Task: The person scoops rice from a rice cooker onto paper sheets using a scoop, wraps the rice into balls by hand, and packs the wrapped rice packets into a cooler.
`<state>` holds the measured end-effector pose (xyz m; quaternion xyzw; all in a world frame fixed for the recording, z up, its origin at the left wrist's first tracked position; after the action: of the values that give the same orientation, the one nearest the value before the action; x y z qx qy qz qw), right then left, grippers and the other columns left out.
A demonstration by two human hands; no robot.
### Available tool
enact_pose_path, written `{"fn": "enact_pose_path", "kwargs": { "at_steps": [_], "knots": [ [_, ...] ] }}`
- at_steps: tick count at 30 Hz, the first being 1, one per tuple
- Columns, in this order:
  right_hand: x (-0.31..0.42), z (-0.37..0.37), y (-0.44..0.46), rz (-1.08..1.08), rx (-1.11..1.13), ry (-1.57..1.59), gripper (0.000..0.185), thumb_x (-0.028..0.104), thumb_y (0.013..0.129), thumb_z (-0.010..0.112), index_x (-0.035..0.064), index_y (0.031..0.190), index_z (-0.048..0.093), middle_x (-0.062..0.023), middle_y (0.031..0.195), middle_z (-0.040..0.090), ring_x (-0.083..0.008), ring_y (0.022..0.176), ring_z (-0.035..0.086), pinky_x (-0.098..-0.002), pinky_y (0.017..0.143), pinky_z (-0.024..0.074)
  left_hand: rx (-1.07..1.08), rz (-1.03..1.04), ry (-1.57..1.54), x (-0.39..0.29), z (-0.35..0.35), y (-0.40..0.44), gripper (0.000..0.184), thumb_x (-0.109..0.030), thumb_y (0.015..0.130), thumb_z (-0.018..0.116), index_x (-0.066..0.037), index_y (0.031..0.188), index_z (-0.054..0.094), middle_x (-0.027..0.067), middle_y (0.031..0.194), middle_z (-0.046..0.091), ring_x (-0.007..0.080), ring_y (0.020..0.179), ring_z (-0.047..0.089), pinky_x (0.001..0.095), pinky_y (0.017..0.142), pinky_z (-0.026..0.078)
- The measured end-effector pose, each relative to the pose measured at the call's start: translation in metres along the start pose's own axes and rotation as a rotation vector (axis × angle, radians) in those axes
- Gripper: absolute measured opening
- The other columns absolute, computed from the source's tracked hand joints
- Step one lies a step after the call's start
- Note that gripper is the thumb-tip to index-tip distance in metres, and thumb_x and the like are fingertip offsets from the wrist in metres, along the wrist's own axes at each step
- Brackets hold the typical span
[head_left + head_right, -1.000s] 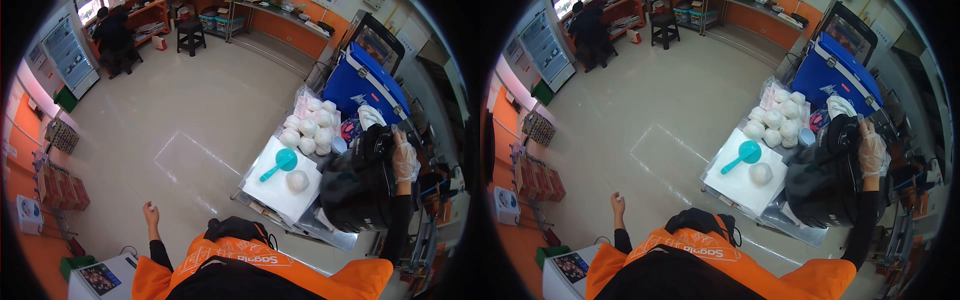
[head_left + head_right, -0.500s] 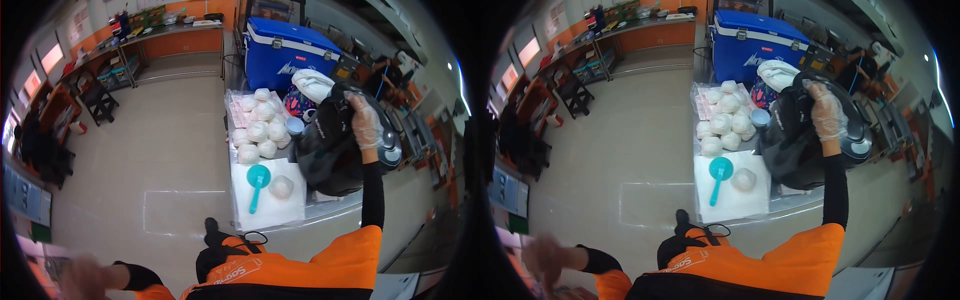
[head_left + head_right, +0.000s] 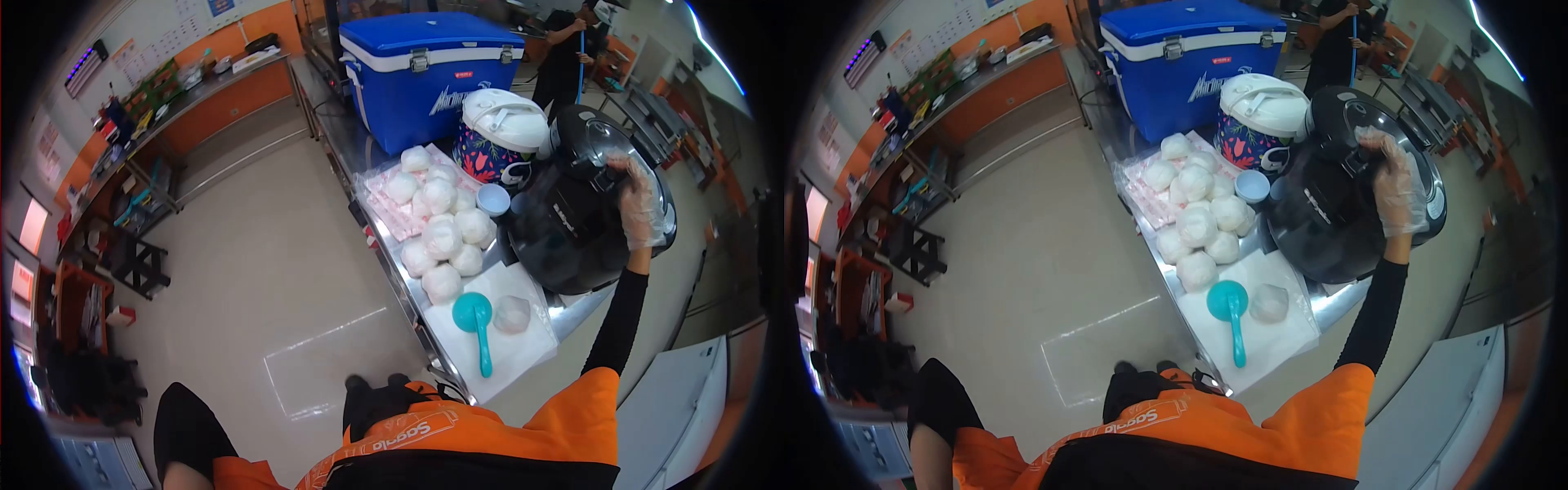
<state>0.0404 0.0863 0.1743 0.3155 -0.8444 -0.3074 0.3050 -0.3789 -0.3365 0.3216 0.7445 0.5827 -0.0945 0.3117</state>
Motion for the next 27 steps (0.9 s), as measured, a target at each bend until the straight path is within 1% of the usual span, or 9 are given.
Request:
{"fn": "enact_pose_path", "kwargs": {
  "at_steps": [5, 8, 9, 11, 13, 16, 17, 21, 27],
  "knots": [
    [0.039, -0.001, 0.004, 0.102, -0.045, 0.064, 0.037, -0.014, 0.078, 0.037, -0.0016, 0.101, 0.063, -0.0122, 0.108, 0.065, -0.0212, 0.107, 0.06, -0.0321, 0.096, 0.0429, 0.232, 0.012, -0.162, 0.015, -0.061, -0.092, 0.03, -0.029, 0.091, 0.056, -0.012, 0.115, 0.062, 0.0141, 0.131, 0.051, 0.0282, 0.128, 0.037, 0.0429, 0.106, 0.026],
    [0.072, 0.005, -0.021, 0.274, -0.465, -0.143, 0.028, -0.003, 0.09, 0.041, -0.0026, 0.11, 0.06, -0.0133, 0.111, 0.063, -0.0214, 0.111, 0.057, -0.0305, 0.099, 0.0402, 0.3, -0.155, -0.395, 0.05, -0.109, -0.163, 0.031, -0.031, 0.091, 0.056, -0.013, 0.116, 0.063, 0.0143, 0.135, 0.049, 0.0298, 0.134, 0.033, 0.0447, 0.112, 0.023],
    [0.084, 0.011, -0.035, 0.331, -0.638, -0.12, 0.03, -0.004, 0.089, 0.043, -0.0023, 0.115, 0.058, -0.0138, 0.111, 0.063, -0.0217, 0.11, 0.057, -0.0312, 0.098, 0.0418, 0.177, -0.33, -0.444, 0.077, -0.13, -0.183, 0.03, -0.025, 0.095, 0.047, -0.004, 0.109, 0.064, 0.0122, 0.13, 0.052, 0.0218, 0.128, 0.042, 0.0389, 0.11, 0.029],
    [0.112, 0.031, -0.069, 0.426, -0.862, -0.105, 0.033, -0.003, 0.089, 0.047, -0.002, 0.122, 0.054, -0.0139, 0.111, 0.061, -0.021, 0.106, 0.058, -0.0309, 0.094, 0.0442, 0.004, -0.798, -0.287, 0.145, -0.178, -0.21, 0.034, -0.019, 0.085, 0.064, 0.002, 0.111, 0.058, 0.0155, 0.108, 0.063, 0.0279, 0.099, 0.062, 0.0353, 0.087, 0.048],
    [0.147, 0.066, -0.099, 0.495, -0.982, -0.119, 0.034, 0.001, 0.091, 0.05, -0.0019, 0.125, 0.051, -0.0131, 0.112, 0.06, -0.019, 0.1, 0.059, -0.0288, 0.09, 0.0458, -0.259, -0.915, 0.118, 0.222, -0.207, -0.217, 0.036, -0.019, 0.084, 0.066, 0.002, 0.112, 0.057, 0.0142, 0.109, 0.061, 0.0267, 0.1, 0.061, 0.0339, 0.086, 0.048],
    [0.178, 0.132, -0.142, 0.78, -0.857, 0.081, 0.034, 0.007, 0.092, 0.054, -0.0012, 0.125, 0.051, -0.0093, 0.103, 0.06, -0.0132, 0.084, 0.058, -0.0259, 0.077, 0.0475, -0.341, -0.827, 0.719, 0.378, -0.251, -0.245, 0.036, -0.022, 0.084, 0.065, -0.003, 0.113, 0.057, 0.0138, 0.12, 0.054, 0.0272, 0.11, 0.054, 0.0354, 0.089, 0.044],
    [0.183, 0.155, -0.155, 0.868, -0.822, 0.12, 0.033, 0.008, 0.092, 0.054, -0.0015, 0.123, 0.052, -0.0079, 0.098, 0.06, -0.0118, 0.079, 0.057, -0.0251, 0.073, 0.0476, -0.423, -0.746, 0.815, 0.421, -0.263, -0.242, 0.039, -0.02, 0.078, 0.07, -0.002, 0.11, 0.057, 0.0181, 0.122, 0.05, 0.0352, 0.11, 0.052, 0.0379, 0.091, 0.044],
    [0.205, 0.228, -0.163, 1.019, -0.807, 0.15, 0.027, 0.012, 0.092, 0.054, -0.0033, 0.115, 0.053, -0.0047, 0.083, 0.057, -0.011, 0.072, 0.055, -0.024, 0.065, 0.0461, -0.295, -0.538, 1.002, 0.56, -0.308, -0.236, 0.055, -0.025, 0.075, 0.072, -0.007, 0.122, 0.051, 0.0187, 0.133, 0.042, 0.0365, 0.121, 0.045, 0.0422, 0.098, 0.039],
    [0.172, 0.29, -0.127, 1.078, -0.871, 0.203, 0.027, 0.008, 0.09, 0.056, -0.0044, 0.114, 0.052, -0.0069, 0.09, 0.056, -0.0121, 0.078, 0.056, -0.0257, 0.064, 0.0508, 0.042, -0.544, 0.944, 0.649, -0.343, -0.217, 0.072, -0.024, 0.067, 0.069, -0.005, 0.131, 0.044, 0.0212, 0.138, 0.036, 0.0379, 0.125, 0.039, 0.0424, 0.105, 0.034]
  ]
}}
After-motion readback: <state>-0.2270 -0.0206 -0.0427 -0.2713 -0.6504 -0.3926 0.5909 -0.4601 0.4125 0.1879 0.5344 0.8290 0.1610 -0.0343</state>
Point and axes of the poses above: each hand's wrist, its own y-axis towards the middle knuckle, its own z-axis out of the palm, x = y × z, the point moved 1 cm from there along y, towards the middle knuckle
